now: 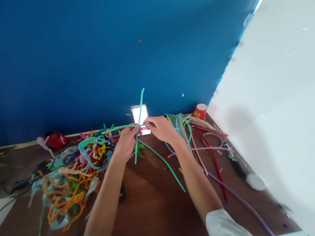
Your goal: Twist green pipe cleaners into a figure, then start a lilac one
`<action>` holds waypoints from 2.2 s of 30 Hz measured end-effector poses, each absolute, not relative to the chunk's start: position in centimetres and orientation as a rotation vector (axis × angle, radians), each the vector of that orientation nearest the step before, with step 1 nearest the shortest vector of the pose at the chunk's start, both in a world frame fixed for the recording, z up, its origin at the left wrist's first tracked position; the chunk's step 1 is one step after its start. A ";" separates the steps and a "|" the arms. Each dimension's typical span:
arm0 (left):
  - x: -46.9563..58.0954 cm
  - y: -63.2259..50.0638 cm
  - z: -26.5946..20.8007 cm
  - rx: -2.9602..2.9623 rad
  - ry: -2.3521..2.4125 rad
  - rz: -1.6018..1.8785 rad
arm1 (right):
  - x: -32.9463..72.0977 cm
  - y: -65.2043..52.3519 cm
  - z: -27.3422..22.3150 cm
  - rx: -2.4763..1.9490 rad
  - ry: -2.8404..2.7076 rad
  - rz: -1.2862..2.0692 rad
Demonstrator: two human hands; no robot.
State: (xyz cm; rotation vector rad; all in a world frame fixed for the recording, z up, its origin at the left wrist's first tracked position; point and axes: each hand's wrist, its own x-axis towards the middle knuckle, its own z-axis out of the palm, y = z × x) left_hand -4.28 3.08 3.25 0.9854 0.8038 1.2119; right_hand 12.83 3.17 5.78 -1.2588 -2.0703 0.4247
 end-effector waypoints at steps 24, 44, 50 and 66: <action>-4.9 3.6 2.6 1.156 0.950 1.222 | 11.6 3.3 5.8 -1.056 -1.932 0.558; -4.9 3.2 3.5 1.118 0.965 1.138 | 12.1 4.7 4.2 -1.047 -1.773 0.867; -4.7 2.8 3.8 1.019 0.937 1.143 | 12.4 4.6 4.2 -1.032 -1.769 0.854; -4.1 3.5 3.7 0.490 0.767 1.180 | 12.2 4.1 4.7 -0.721 -1.916 0.530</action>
